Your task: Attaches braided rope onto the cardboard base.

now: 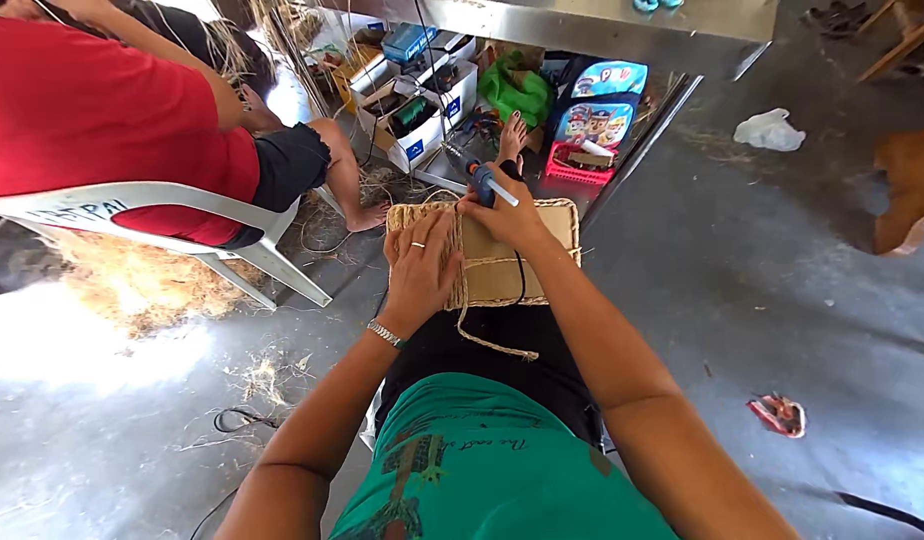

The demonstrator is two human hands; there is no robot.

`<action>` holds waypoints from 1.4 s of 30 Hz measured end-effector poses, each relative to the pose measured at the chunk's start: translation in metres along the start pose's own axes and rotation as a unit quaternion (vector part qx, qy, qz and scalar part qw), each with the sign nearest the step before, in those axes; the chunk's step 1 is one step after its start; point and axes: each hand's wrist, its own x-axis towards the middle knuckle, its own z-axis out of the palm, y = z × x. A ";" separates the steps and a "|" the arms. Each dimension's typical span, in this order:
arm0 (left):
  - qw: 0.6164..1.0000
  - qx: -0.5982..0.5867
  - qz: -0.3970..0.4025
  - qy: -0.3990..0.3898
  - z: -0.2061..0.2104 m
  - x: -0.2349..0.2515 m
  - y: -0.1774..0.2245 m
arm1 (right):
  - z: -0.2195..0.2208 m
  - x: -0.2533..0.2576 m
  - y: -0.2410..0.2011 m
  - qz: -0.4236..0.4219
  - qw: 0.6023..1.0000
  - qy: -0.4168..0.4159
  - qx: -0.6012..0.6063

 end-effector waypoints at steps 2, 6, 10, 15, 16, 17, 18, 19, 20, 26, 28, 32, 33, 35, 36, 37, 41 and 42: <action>0.994 -0.093 -0.019 0.053 -0.013 -0.009 -0.001 | -0.004 -0.005 -0.003 -0.005 1.000 -0.006 0.008; 0.980 -0.118 -0.116 0.112 -0.017 -0.039 -0.010 | -0.013 -0.013 -0.003 -0.001 1.000 -0.005 0.016; 0.917 -0.308 -0.251 0.019 -0.002 -0.065 -0.016 | -0.014 -0.017 -0.004 -0.019 1.000 -0.006 0.005; 0.879 -0.380 -0.288 -0.002 0.000 -0.062 -0.016 | -0.018 -0.022 -0.004 -0.047 0.998 0.047 0.015; 0.874 -0.394 -0.284 -0.001 -0.001 -0.059 -0.016 | -0.021 -0.025 -0.006 -0.048 0.996 0.076 0.022; 0.869 -0.407 -0.282 0.001 -0.002 -0.057 -0.017 | -0.027 -0.030 -0.007 -0.049 0.993 0.108 0.022; 0.861 -0.422 -0.284 0.002 -0.003 -0.056 -0.018 | -0.034 -0.036 -0.007 -0.051 0.989 0.139 0.019; 0.849 -0.442 -0.289 0.004 -0.004 -0.056 -0.019 | -0.043 -0.044 -0.005 -0.058 0.984 0.170 0.015; 0.836 -0.463 -0.295 0.006 -0.004 -0.057 -0.021 | -0.052 -0.054 -0.001 -0.067 0.977 0.201 0.012; 0.807 -0.506 -0.304 0.003 -0.006 -0.072 -0.022 | -0.075 -0.141 0.027 0.071 0.961 0.261 0.052; 0.791 -0.533 -0.300 0.001 -0.006 -0.072 -0.021 | -0.062 -0.155 0.038 0.116 0.954 0.271 0.056; 0.780 -0.567 -0.262 -0.031 -0.014 -0.060 -0.014 | -0.047 -0.170 0.049 0.160 0.934 0.310 0.076; 0.804 -0.541 -0.243 -0.045 -0.021 -0.056 -0.011 | -0.048 -0.172 0.054 0.170 0.925 0.323 0.102; 0.858 -0.477 -0.170 -0.081 -0.040 -0.043 0.000 | -0.050 -0.178 0.064 0.203 0.904 0.342 0.157; 0.876 -0.455 -0.132 -0.088 -0.049 -0.037 0.008 | -0.052 -0.181 0.070 0.220 0.894 0.346 0.178; 0.890 -0.436 -0.095 -0.090 -0.057 -0.031 0.016 | -0.053 -0.184 0.074 0.233 0.885 0.350 0.199; 0.938 -0.339 -0.016 -0.075 -0.081 -0.016 0.045 | -0.052 -0.190 0.076 0.256 0.857 0.356 0.271; 0.945 -0.318 -0.010 -0.074 -0.086 -0.013 0.049 | -0.050 -0.191 0.075 0.258 0.852 0.354 0.286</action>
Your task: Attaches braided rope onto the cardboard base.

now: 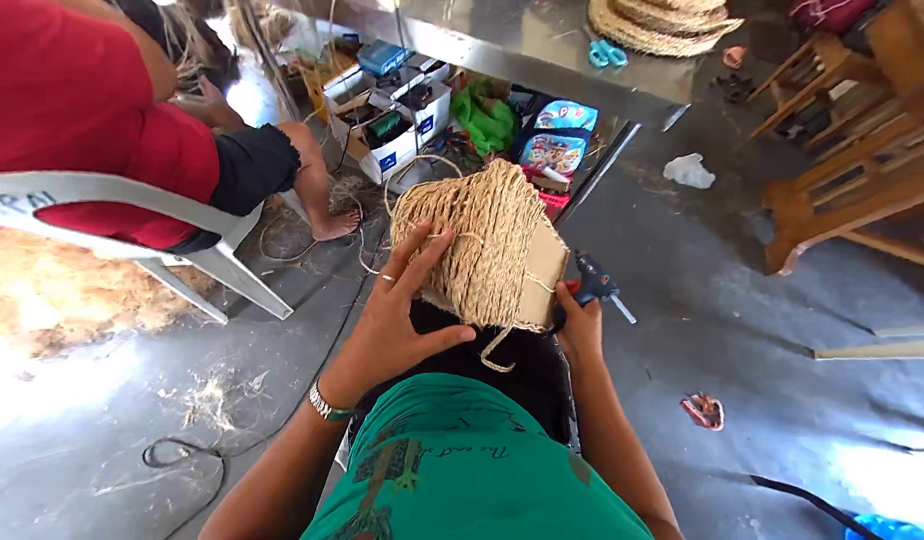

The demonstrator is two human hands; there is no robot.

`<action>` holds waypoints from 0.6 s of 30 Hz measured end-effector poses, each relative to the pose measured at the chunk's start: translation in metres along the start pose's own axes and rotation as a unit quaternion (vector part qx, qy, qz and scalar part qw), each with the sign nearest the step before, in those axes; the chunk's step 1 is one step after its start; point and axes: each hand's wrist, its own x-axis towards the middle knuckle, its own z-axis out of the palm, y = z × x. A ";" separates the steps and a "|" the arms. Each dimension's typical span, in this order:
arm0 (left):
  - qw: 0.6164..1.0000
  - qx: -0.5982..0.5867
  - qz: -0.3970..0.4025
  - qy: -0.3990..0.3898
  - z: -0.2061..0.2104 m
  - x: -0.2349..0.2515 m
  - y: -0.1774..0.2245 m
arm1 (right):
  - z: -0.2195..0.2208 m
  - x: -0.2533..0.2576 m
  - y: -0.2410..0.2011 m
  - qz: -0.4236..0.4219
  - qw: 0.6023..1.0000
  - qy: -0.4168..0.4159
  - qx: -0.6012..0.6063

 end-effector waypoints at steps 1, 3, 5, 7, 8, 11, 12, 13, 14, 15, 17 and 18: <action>1.000 0.015 0.002 -0.002 -0.002 0.001 0.003 | 0.001 -0.002 0.000 0.007 1.000 0.000 0.011; 1.000 0.017 0.004 -0.003 -0.002 0.001 0.005 | 0.002 -0.007 -0.001 0.014 0.999 0.008 0.027; 1.000 0.003 0.001 -0.006 -0.003 -0.001 0.004 | 0.001 -0.011 -0.003 0.016 0.999 0.016 0.034; 1.000 -0.011 -0.002 -0.010 -0.004 -0.001 0.004 | 0.001 -0.015 -0.012 0.013 0.999 0.023 0.027; 1.000 -0.027 -0.007 -0.011 -0.005 -0.001 0.003 | 0.001 -0.016 -0.018 0.006 0.999 0.029 0.019; 0.994 -0.097 -0.052 0.005 -0.006 -0.003 -0.010 | 0.002 -0.020 -0.035 -0.043 0.997 0.049 -0.033; 0.989 -0.120 -0.083 0.018 -0.006 -0.006 -0.016 | 0.003 -0.022 -0.039 -0.065 0.995 0.052 -0.056; 0.982 -0.145 -0.119 0.033 -0.006 -0.009 -0.021 | 0.004 -0.024 -0.042 -0.088 0.992 0.053 -0.080; 0.972 -0.171 -0.156 0.049 -0.005 -0.012 -0.028 | 0.006 -0.028 -0.044 -0.109 0.988 0.049 -0.101; 0.961 -0.197 -0.182 0.064 -0.004 -0.016 -0.037 | 0.009 -0.033 -0.046 -0.125 0.984 0.043 -0.121; 0.948 -0.231 -0.206 0.078 -0.002 -0.023 -0.058 | 0.018 -0.040 -0.047 -0.149 0.975 0.030 -0.160; 0.941 -0.246 -0.217 0.081 -0.002 -0.029 -0.067 | 0.023 -0.043 -0.046 -0.154 0.972 0.030 -0.175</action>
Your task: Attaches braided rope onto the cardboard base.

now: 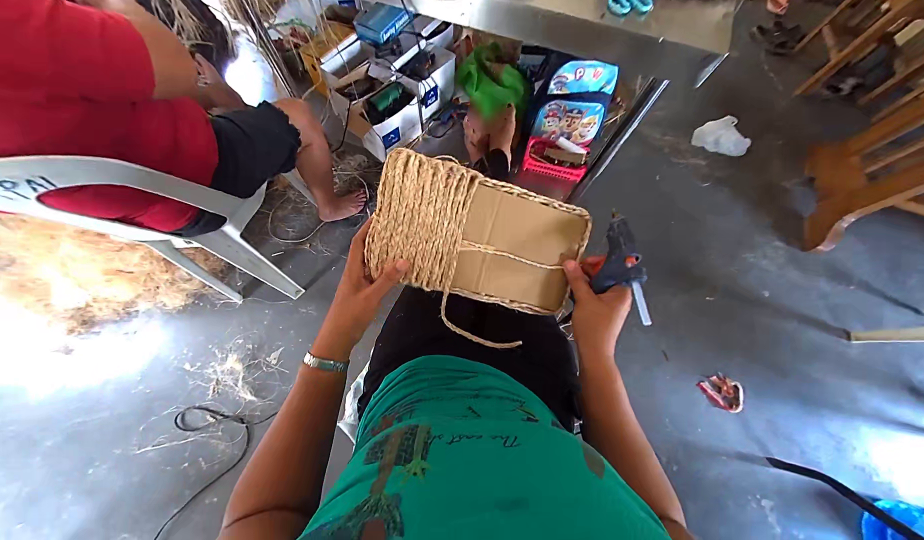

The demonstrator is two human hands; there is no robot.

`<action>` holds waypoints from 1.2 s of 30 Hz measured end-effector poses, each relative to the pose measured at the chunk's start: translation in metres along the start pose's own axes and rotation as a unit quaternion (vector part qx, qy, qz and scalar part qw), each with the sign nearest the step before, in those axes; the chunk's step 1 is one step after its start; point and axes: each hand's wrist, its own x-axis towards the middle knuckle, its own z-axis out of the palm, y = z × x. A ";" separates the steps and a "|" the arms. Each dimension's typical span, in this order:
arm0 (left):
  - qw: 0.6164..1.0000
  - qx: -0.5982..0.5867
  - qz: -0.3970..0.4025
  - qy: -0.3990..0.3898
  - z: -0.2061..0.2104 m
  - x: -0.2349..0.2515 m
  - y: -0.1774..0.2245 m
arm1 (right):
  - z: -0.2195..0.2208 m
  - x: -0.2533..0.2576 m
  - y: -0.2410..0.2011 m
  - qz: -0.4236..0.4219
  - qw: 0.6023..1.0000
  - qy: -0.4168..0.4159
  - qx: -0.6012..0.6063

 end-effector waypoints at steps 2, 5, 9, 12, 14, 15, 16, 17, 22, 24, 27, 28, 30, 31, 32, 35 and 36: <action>1.000 0.001 -0.011 0.013 -0.006 -0.004 -0.010 | 0.007 -0.003 -0.003 -0.012 1.000 -0.002 -0.026; 0.982 0.164 0.061 0.066 -0.011 0.003 -0.017 | 0.013 -0.002 -0.006 -0.038 0.997 -0.026 -0.068; 0.887 0.393 0.216 0.114 -0.004 0.014 -0.010 | 0.019 0.002 -0.009 -0.023 0.991 -0.038 -0.126; 0.888 0.397 0.203 0.117 0.016 0.019 -0.012 | 0.021 0.009 -0.005 -0.032 0.990 -0.033 -0.131; 0.892 0.381 0.206 0.132 0.027 0.026 -0.016 | 0.020 0.012 -0.004 -0.029 0.991 -0.032 -0.128; 0.888 0.382 0.214 0.137 0.031 0.029 -0.018 | 0.019 0.012 -0.003 -0.029 0.991 -0.029 -0.130; 0.886 0.383 0.221 0.138 0.035 0.031 -0.020 | 0.018 0.011 -0.001 -0.031 0.990 -0.026 -0.132; 0.887 0.381 0.224 0.135 0.037 0.033 -0.022 | 0.017 0.011 0.001 -0.034 0.990 -0.024 -0.133; 0.867 0.449 0.182 0.119 0.038 0.025 -0.026 | 0.018 0.010 0.006 -0.026 0.991 -0.028 -0.129; 0.847 0.489 0.176 0.113 0.036 0.022 -0.029 | 0.020 0.008 0.006 -0.032 0.991 -0.029 -0.128; 0.836 0.505 0.193 0.089 0.030 0.023 -0.031 | 0.024 0.005 0.008 -0.063 0.989 -0.023 -0.133; 0.837 0.502 0.201 0.082 0.028 0.024 -0.031 | 0.025 0.005 0.009 -0.071 0.988 -0.020 -0.136; 0.834 0.504 0.212 0.076 0.026 0.027 -0.032 | 0.025 0.007 0.011 -0.083 0.986 -0.025 -0.144; 0.831 0.505 0.220 0.074 0.025 0.028 -0.033 | 0.025 0.008 0.012 -0.085 0.985 -0.028 -0.149; 0.828 0.506 0.229 0.072 0.024 0.028 -0.034 | 0.025 0.008 0.012 -0.085 0.984 -0.031 -0.152; 0.831 0.503 0.230 0.060 0.019 0.031 -0.038 | 0.026 0.008 0.011 -0.078 0.985 -0.039 -0.149; 0.834 0.498 0.229 0.061 0.019 0.031 -0.039 | 0.026 0.007 0.009 -0.073 0.985 -0.040 -0.150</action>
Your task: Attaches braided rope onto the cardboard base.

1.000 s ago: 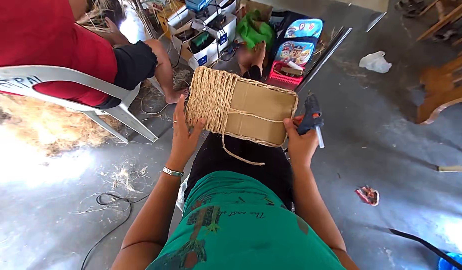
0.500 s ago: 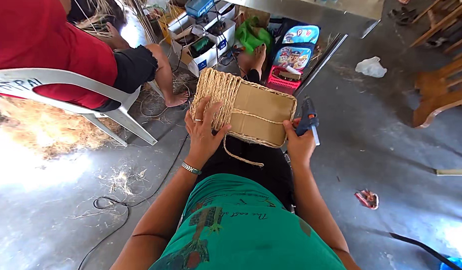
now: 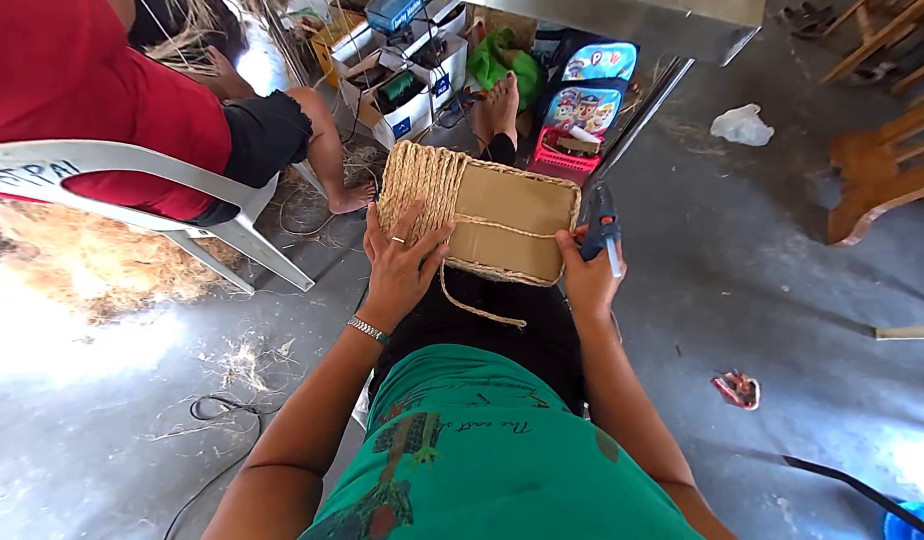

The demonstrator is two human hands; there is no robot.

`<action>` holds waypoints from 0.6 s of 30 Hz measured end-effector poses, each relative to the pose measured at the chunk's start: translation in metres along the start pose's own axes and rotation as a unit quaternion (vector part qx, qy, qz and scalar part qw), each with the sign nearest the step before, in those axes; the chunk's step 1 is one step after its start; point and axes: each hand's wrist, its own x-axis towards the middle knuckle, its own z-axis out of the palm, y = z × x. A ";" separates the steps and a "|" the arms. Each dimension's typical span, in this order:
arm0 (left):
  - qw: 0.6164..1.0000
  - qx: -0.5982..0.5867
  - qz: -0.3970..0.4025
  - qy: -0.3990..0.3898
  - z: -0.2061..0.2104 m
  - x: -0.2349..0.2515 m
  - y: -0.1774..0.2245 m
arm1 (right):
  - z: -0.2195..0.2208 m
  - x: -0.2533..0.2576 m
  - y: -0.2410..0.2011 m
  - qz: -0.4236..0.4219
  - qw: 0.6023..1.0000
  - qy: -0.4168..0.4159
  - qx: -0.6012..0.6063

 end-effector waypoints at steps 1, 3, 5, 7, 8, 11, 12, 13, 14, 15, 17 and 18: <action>1.000 -0.004 -0.005 0.002 0.000 0.000 0.000 | 0.000 -0.001 -0.002 0.004 1.000 -0.002 0.000; 1.000 -0.006 -0.012 -0.001 -0.002 0.002 0.001 | 0.002 -0.001 -0.001 0.006 1.000 0.002 0.004; 1.000 0.002 -0.016 -0.022 -0.010 0.008 0.004 | 0.002 0.000 0.000 0.007 1.000 0.005 0.006; 0.997 0.010 -0.022 -0.070 -0.024 0.019 0.006 | 0.002 0.001 -0.002 0.003 1.000 0.004 0.001; 0.995 0.010 -0.023 -0.096 -0.031 0.025 0.006 | 0.001 0.000 -0.002 0.001 1.000 0.003 0.000; 0.985 -0.014 -0.046 -0.168 -0.041 0.055 0.000 | 0.001 0.001 -0.002 -0.002 1.000 0.004 -0.001; 0.979 -0.020 -0.050 -0.195 -0.044 0.065 -0.001 | 0.002 0.001 -0.002 -0.002 1.000 0.007 -0.001; 0.974 -0.018 -0.049 -0.222 -0.047 0.075 -0.002 | 0.002 0.001 -0.003 -0.001 1.000 0.010 -0.003; 0.969 -0.013 -0.044 -0.244 -0.049 0.084 -0.002 | 0.001 0.000 -0.002 0.004 1.000 0.011 -0.004; 0.965 -0.004 -0.037 -0.261 -0.051 0.091 -0.001 | 0.000 -0.001 -0.002 0.007 1.000 0.012 -0.006; 0.958 0.014 -0.030 -0.284 -0.053 0.103 0.000 | -0.001 -0.003 0.002 0.005 1.000 0.017 -0.004; 0.956 0.017 -0.026 -0.291 -0.052 0.107 0.000 | -0.002 -0.003 0.004 0.002 1.000 0.018 0.000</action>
